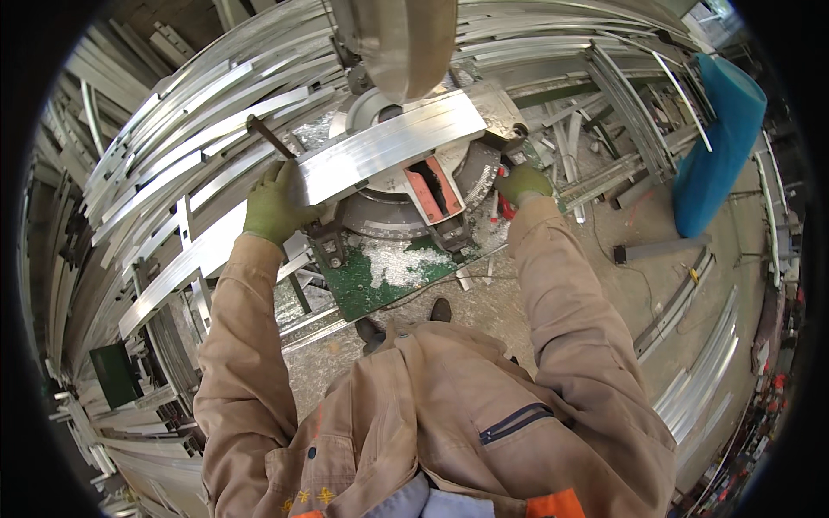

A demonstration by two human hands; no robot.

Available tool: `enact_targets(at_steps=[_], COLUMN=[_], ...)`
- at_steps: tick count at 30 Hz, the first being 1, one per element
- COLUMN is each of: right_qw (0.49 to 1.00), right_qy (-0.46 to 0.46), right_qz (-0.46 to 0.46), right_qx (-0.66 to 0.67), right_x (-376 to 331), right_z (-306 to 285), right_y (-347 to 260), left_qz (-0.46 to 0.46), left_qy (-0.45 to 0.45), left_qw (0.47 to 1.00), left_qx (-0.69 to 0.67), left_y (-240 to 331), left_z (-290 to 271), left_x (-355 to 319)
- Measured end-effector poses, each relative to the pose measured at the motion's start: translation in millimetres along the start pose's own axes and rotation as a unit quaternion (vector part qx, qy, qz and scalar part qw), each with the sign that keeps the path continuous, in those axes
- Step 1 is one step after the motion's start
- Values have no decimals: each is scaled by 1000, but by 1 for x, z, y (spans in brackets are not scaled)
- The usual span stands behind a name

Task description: The person uses a chop saw to cut aluminum profiles into shorter pieces. They position each profile on the saw, lower the blade to cut, then remove and set aside the cut pieces. The person also marks some pieces with a marker before cutting.

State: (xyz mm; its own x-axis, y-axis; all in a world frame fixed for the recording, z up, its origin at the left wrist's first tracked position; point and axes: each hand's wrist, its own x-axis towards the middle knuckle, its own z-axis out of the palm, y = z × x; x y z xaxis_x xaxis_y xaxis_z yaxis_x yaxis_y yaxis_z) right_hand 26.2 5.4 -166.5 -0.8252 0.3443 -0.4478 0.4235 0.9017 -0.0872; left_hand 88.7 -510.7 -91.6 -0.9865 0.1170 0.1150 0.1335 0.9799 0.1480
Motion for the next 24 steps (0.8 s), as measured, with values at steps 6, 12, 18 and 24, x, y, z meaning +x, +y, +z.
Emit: enact_targets(at_steps=[6, 12, 18, 24], right_qw=[994, 946, 735, 561], right_qy=[-16, 30, 116, 2], right_qz=[33, -2, -113, -159], right_qx=[105, 322, 659, 812], right_x=[31, 30, -19, -110], right_z=[11, 7, -19, -38], right_y=[3, 30, 48, 50], left_qz=[-57, -70, -103, -69], left_qy=[-65, -84, -98, -47], left_qw=[996, 994, 990, 996], left_qx=[14, 11, -5, 44], left_y=[6, 11, 15, 24], left_z=[-7, -11, -9, -16], left_x=[2, 5, 7, 0])
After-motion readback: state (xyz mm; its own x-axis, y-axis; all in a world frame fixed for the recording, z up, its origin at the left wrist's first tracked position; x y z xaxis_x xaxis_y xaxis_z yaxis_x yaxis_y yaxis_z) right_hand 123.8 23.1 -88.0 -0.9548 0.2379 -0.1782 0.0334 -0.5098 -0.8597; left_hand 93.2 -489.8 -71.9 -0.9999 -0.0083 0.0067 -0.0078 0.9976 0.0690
